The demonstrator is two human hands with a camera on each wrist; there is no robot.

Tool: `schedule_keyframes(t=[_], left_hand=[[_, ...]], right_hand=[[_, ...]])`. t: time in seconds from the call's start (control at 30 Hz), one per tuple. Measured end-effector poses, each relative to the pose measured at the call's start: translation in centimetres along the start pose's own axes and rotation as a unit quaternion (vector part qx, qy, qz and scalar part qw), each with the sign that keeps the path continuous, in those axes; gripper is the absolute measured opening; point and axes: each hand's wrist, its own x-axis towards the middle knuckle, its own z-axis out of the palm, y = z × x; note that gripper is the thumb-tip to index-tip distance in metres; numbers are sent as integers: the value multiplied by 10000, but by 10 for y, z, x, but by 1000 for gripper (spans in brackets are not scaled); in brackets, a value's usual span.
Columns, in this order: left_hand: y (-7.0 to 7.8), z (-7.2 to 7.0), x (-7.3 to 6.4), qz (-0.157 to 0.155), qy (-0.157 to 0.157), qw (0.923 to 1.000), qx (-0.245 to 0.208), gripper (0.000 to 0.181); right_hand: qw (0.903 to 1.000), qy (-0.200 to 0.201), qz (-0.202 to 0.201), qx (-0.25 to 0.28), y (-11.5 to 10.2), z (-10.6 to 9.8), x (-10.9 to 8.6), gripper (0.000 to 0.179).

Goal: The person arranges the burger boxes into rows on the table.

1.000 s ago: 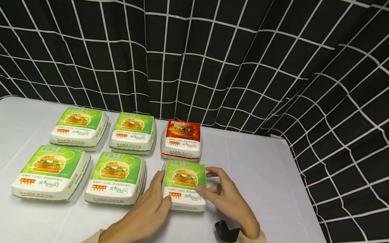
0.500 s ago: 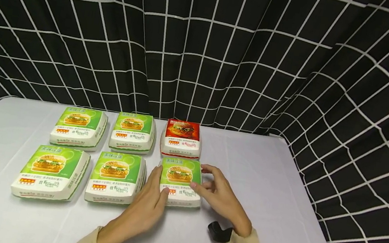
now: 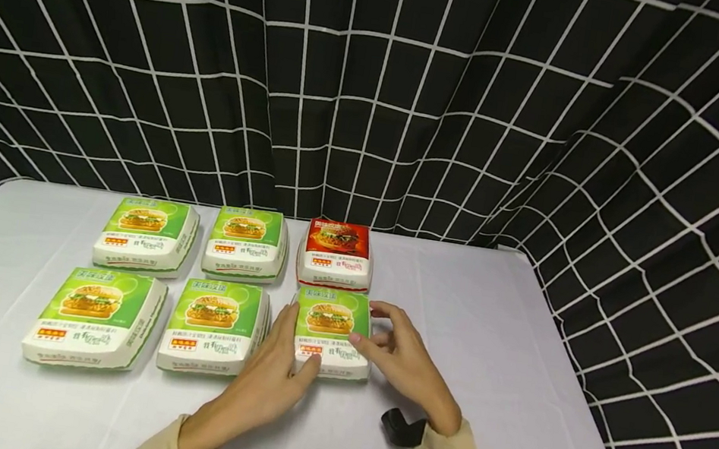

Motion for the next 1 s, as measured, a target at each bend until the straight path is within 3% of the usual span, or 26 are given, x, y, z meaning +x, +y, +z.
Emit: schedule_keyframes(t=[0.5,1.0], left_hand=[[2,-1,-3,-4,-170,9999,30,82],[6,-5,-6,300,-91,9987,394,79]], right_hand=[[9999,-126,-9,-117,-1,-5,-4,59],[9997,-45,17,-248,-4,-8,-6,64]])
